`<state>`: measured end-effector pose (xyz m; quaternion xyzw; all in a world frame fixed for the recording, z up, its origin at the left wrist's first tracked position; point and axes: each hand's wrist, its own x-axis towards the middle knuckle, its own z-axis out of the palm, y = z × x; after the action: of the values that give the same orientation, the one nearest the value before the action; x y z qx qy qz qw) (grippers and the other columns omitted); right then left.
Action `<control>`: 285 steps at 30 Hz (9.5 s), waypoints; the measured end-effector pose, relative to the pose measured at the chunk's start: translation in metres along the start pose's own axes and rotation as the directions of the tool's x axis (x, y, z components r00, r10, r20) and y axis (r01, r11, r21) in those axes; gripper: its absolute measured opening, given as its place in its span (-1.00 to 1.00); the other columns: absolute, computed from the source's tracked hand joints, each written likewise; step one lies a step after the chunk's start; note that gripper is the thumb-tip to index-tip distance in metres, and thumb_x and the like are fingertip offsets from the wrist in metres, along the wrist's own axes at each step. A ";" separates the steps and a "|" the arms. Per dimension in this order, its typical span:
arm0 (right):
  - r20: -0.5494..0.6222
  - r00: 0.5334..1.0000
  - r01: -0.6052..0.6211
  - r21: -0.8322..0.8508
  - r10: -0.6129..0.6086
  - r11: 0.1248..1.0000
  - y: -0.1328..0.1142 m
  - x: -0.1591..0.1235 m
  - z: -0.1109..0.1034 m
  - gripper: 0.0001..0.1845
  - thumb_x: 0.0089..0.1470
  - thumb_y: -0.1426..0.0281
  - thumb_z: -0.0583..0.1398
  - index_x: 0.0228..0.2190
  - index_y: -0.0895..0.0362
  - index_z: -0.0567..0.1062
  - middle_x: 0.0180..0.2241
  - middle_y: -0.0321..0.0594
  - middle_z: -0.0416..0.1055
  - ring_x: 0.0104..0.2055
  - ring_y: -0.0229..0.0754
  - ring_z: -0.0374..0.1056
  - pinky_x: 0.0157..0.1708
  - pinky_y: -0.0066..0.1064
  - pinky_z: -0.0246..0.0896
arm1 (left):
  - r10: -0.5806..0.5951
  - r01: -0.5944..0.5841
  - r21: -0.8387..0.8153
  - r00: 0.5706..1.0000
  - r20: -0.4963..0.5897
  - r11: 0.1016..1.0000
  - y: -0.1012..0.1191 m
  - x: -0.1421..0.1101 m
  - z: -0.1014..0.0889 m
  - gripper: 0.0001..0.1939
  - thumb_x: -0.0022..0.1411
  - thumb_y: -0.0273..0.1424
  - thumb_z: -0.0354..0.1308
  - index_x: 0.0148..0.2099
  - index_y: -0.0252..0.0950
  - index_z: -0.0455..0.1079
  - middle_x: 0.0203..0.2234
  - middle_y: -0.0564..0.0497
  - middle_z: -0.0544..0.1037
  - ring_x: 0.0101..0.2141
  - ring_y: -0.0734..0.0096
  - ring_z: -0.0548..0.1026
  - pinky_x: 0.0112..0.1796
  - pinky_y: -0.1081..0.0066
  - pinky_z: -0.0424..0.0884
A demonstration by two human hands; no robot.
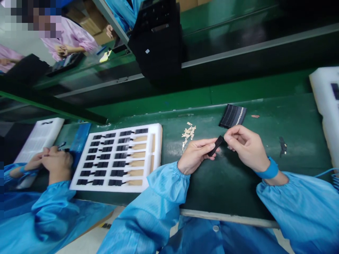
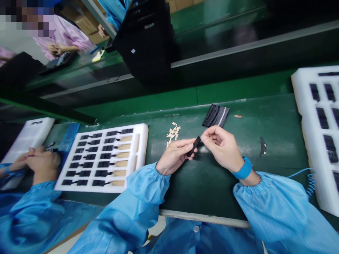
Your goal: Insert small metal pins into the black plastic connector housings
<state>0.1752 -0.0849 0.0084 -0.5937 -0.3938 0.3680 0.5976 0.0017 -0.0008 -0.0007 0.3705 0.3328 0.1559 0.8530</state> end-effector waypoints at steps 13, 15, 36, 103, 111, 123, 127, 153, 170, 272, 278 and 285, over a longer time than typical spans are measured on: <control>0.026 0.998 -0.058 -0.023 0.059 0.998 0.002 0.001 -0.002 -0.70 0.13 0.16 0.33 -0.39 0.12 0.45 -0.58 -0.36 0.32 -0.58 -0.33 0.20 -0.55 -0.45 0.16 | -0.016 0.015 0.034 1.000 0.013 0.999 0.000 -0.002 -0.002 -0.45 0.06 -0.22 0.50 0.07 -0.32 0.60 -0.31 -0.09 0.64 -0.46 0.62 0.48 -0.36 0.52 0.42; 0.032 0.997 -0.076 -0.016 0.077 0.997 0.002 0.001 -0.002 -0.69 0.12 0.15 0.34 -0.40 0.12 0.45 -0.59 -0.37 0.31 -0.59 -0.33 0.20 -0.56 -0.46 0.16 | -0.016 0.016 0.039 1.000 0.007 0.999 0.000 -0.002 -0.002 -0.45 0.05 -0.21 0.50 0.07 -0.33 0.60 -0.32 -0.09 0.64 -0.46 0.61 0.48 -0.36 0.52 0.42; 0.204 0.973 -0.185 0.424 0.105 0.887 0.004 -0.019 0.015 -0.75 0.26 0.20 0.28 -0.36 0.11 0.61 -0.36 -0.29 0.31 -0.55 -0.38 0.17 -0.55 -0.44 0.07 | -0.003 -0.003 0.051 0.993 0.119 0.999 0.002 -0.006 0.000 -0.50 0.02 -0.14 0.51 -0.09 -0.40 0.64 -0.39 -0.09 0.60 -0.46 0.53 0.48 -0.43 0.48 0.35; 0.085 0.899 0.285 -0.858 -0.429 0.426 0.028 0.019 -0.042 -0.86 0.28 0.31 0.21 -0.22 0.09 0.57 -0.26 -0.11 0.49 -0.19 0.00 0.44 -0.06 -0.13 0.37 | 0.328 -0.269 0.356 0.937 -0.119 0.895 -0.017 0.028 -0.008 -0.69 0.41 -0.23 0.12 -0.07 -0.40 0.48 -0.40 -0.07 0.61 -0.47 0.53 0.52 -0.43 0.52 0.51; 0.291 0.869 0.494 -0.538 -0.400 0.683 0.005 -0.002 -0.015 -0.84 0.30 0.34 0.23 -0.19 0.05 0.64 -0.31 -0.17 0.58 -0.33 -0.15 0.49 -0.29 -0.32 0.42 | 0.072 -0.078 0.177 0.997 0.037 0.981 -0.005 0.013 -0.003 -0.40 0.28 0.02 0.23 0.09 -0.40 0.49 -0.27 -0.17 0.65 -0.37 0.41 0.60 -0.39 0.47 0.52; -0.249 0.966 -0.170 -0.826 -0.076 0.537 -0.004 -0.012 -0.123 -0.73 0.14 0.17 0.22 -0.33 0.11 0.58 -0.37 -0.13 0.56 -0.39 -0.08 0.43 -0.30 -0.24 0.31 | 0.113 -0.113 0.219 0.993 0.012 0.969 0.003 0.008 -0.001 -0.37 0.11 -0.22 0.44 0.18 -0.22 0.35 -0.36 0.11 0.53 -0.36 0.44 0.61 -0.25 0.36 0.61; -0.369 0.929 -0.361 -0.873 0.039 0.327 0.008 -0.031 -0.155 -0.72 0.04 0.14 0.28 -0.37 0.12 0.54 -0.34 -0.06 0.53 -0.32 0.02 0.42 -0.28 -0.19 0.27 | 0.167 -0.152 0.201 0.984 -0.060 0.968 0.003 0.011 0.002 -0.49 0.06 -0.26 0.46 -0.06 -0.26 0.28 -0.39 0.13 0.54 -0.36 0.44 0.62 -0.29 0.43 0.58; 0.270 0.918 -0.331 0.112 0.292 0.937 0.014 0.015 0.020 -0.58 -0.03 0.11 0.47 -0.31 0.14 0.52 -0.48 -0.30 0.45 -0.60 -0.39 0.16 -0.63 -0.52 0.01 | 0.531 -0.464 0.371 0.842 -0.099 0.805 -0.006 0.026 -0.012 -0.78 0.23 -0.30 0.31 -0.18 -0.37 0.56 -0.05 -0.17 0.52 -0.30 0.47 0.56 -0.26 0.42 0.60; 0.318 0.890 -0.358 0.039 0.328 0.933 0.009 0.011 0.003 -0.60 0.07 0.06 0.38 -0.34 0.14 0.51 -0.48 -0.25 0.45 -0.58 -0.32 0.24 -0.58 -0.46 0.18 | 0.520 -0.437 0.471 0.853 -0.053 0.766 -0.004 0.019 -0.014 -0.69 0.18 -0.19 0.36 -0.30 -0.38 0.56 -0.05 -0.16 0.46 -0.32 0.47 0.53 -0.30 0.38 0.62; 0.251 0.931 0.359 -0.493 -0.266 0.793 0.033 -0.006 0.026 -0.73 0.34 0.41 0.09 -0.13 0.05 0.60 -0.17 -0.17 0.60 -0.16 -0.08 0.53 -0.11 -0.24 0.39 | 0.760 -0.445 0.678 0.593 -0.266 0.585 0.009 0.013 -0.022 -0.84 0.27 -0.30 0.30 -0.20 -0.29 0.59 -0.02 -0.12 0.45 -0.17 0.43 0.54 -0.24 0.45 0.57; 0.195 0.951 0.309 -0.531 -0.241 0.789 0.029 -0.004 0.024 -0.83 0.28 0.38 0.18 -0.27 0.08 0.60 -0.30 -0.19 0.58 -0.34 -0.14 0.47 -0.30 -0.31 0.36 | 0.748 -0.471 0.646 0.615 -0.248 0.601 0.006 0.012 -0.019 -0.84 0.26 -0.30 0.31 -0.21 -0.30 0.58 -0.04 -0.13 0.45 -0.10 0.37 0.53 -0.26 0.46 0.57; 0.162 0.963 0.269 -0.508 -0.216 0.818 0.027 -0.004 0.026 -0.79 0.30 0.37 0.15 -0.22 0.06 0.61 -0.24 -0.18 0.62 -0.26 -0.10 0.53 -0.23 -0.27 0.40 | 0.734 -0.481 0.619 0.633 -0.245 0.621 0.008 0.010 -0.017 -0.78 0.25 -0.24 0.32 -0.22 -0.31 0.58 -0.05 -0.14 0.44 -0.12 0.36 0.53 -0.31 0.49 0.59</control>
<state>0.1507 -0.0774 -0.0191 -0.6605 -0.5802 0.1957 0.4345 -0.0028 0.0187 -0.0079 0.6191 0.4081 0.4396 0.5069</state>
